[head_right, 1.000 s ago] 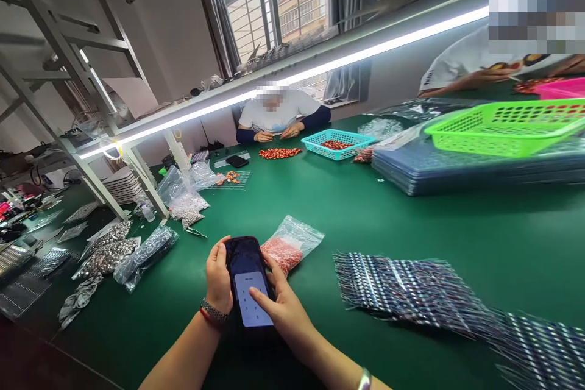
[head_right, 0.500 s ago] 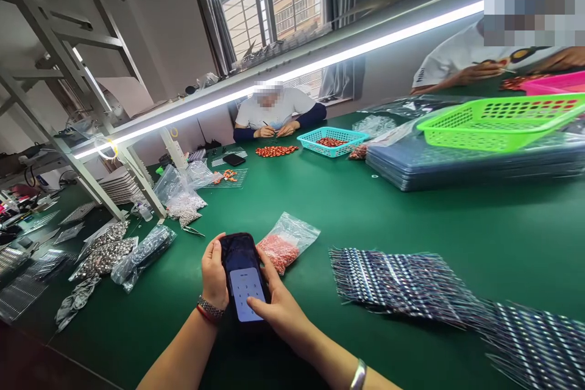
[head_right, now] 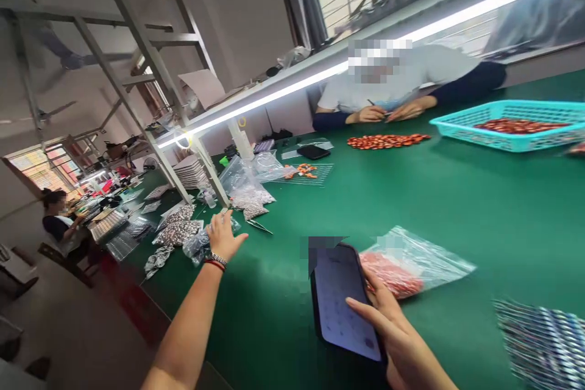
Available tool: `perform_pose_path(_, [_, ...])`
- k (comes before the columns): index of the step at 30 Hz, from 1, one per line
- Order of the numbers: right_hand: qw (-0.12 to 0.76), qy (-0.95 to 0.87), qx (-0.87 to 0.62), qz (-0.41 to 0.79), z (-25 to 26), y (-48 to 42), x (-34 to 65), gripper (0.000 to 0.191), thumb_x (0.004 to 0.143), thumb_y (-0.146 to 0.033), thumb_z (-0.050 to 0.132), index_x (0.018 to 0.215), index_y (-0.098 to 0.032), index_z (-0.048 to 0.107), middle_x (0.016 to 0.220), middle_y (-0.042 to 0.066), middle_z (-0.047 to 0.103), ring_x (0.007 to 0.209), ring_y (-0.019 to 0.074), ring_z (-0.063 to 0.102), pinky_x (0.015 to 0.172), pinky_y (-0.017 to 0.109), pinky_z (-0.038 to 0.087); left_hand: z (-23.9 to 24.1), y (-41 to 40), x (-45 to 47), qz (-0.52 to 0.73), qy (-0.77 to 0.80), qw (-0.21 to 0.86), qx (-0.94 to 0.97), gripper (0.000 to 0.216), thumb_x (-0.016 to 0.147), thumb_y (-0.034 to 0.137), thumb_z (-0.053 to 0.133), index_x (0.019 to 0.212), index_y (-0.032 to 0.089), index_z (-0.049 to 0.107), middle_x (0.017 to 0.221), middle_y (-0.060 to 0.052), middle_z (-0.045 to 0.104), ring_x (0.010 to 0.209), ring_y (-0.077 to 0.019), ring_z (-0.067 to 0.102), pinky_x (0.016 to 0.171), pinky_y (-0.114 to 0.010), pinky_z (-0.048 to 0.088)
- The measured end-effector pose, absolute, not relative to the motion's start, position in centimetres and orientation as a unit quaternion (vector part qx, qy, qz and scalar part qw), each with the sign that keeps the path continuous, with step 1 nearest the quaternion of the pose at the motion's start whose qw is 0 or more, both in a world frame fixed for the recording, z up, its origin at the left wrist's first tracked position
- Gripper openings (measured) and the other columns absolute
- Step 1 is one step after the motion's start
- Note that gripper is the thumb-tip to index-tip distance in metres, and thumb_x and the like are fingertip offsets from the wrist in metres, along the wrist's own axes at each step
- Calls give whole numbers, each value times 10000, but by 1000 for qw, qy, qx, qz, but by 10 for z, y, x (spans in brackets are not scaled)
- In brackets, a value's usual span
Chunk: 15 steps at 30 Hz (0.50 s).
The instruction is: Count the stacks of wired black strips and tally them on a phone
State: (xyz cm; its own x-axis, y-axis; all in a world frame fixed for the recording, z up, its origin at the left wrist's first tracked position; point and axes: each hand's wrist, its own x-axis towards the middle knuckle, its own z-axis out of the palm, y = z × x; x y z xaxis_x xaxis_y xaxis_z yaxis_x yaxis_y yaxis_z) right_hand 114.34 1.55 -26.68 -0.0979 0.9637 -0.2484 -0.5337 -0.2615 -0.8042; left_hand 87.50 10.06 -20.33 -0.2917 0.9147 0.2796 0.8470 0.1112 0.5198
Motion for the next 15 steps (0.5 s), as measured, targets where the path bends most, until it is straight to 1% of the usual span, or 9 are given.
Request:
perform_pose_path(1, [536, -272, -400, 692, -264, 15, 1143, 993, 552, -435, 765, 1428, -316, 312, 1504, -36, 309, 1336, 283, 336, 725, 203, 592, -200, 99, 852, 273, 769, 27, 577, 849, 620, 249, 770, 1375, 266, 382, 1500, -146, 240, 1398, -383, 45, 1057, -553, 212])
perform_pose_path(2, [532, -274, -401, 694, -262, 14, 1143, 1033, 534, -437, 773, 1440, -300, 295, 1507, -31, 303, 1345, 276, 320, 684, 168, 589, -199, 96, 831, 239, 791, 7, 564, 897, 578, 242, 799, 1374, 261, 385, 1494, -170, 238, 1388, -421, 43, 1036, -588, 213])
perform_pose_path(4, [527, -284, -393, 698, -260, 12, 1141, 1081, 511, -443, 786, 1452, -278, 279, 1506, -11, 308, 1350, 279, 308, 638, 142, 584, -203, 90, 802, 174, 815, -14, 553, 878, 558, 275, 819, 1346, 266, 433, 1411, -202, 358, 1322, -470, 230, 986, -620, 251])
perform_pose_path(6, [526, -293, -386, 699, -264, 13, 1140, 1075, 512, -449, 790, 1448, -284, 289, 1496, 3, 329, 1339, 296, 326, 630, 158, 591, -210, 83, 787, 123, 817, -32, 563, 729, 650, 305, 763, 1318, 303, 471, 1293, -170, 484, 1215, -417, 416, 962, -590, 300])
perform_pose_path(7, [526, -297, -385, 697, -268, 13, 1140, 1054, 520, -455, 786, 1442, -294, 302, 1488, 7, 346, 1329, 307, 342, 630, 176, 598, -214, 80, 784, 104, 813, -44, 571, 648, 708, 303, 715, 1311, 318, 477, 1247, -142, 520, 1176, -376, 464, 961, -565, 319])
perform_pose_path(9, [530, -309, -386, 689, -280, 17, 1140, 992, 561, -475, 766, 1434, -323, 319, 1473, 12, 374, 1300, 325, 386, 645, 224, 613, -219, 74, 780, 79, 805, -69, 584, 546, 790, 278, 631, 1312, 309, 473, 1202, -100, 551, 1148, -313, 489, 968, -524, 338])
perform_pose_path(11, [536, -321, -390, 676, -293, 21, 1140, 932, 610, -491, 740, 1432, -327, 332, 1464, 25, 389, 1271, 331, 424, 678, 257, 616, -216, 67, 772, 68, 804, -90, 584, 515, 818, 277, 600, 1316, 266, 468, 1178, -89, 567, 1132, -283, 496, 970, -498, 354])
perform_pose_path(13, [541, -331, -395, 665, -303, 24, 1140, 895, 639, -487, 725, 1430, -310, 347, 1463, 25, 388, 1280, 313, 414, 711, 238, 601, -205, 58, 755, 71, 817, -112, 561, 501, 838, 293, 581, 1321, 237, 461, 1142, -95, 587, 1097, -265, 519, 951, -474, 383])
perform_pose_path(15, [544, -336, -392, 661, -306, 25, 1140, 865, 646, -475, 724, 1419, -321, 367, 1466, -4, 384, 1311, 276, 375, 713, 188, 578, -188, 47, 731, 85, 842, -136, 516, 475, 867, 311, 542, 1325, 222, 448, 1095, -94, 605, 1034, -247, 555, 907, -457, 424])
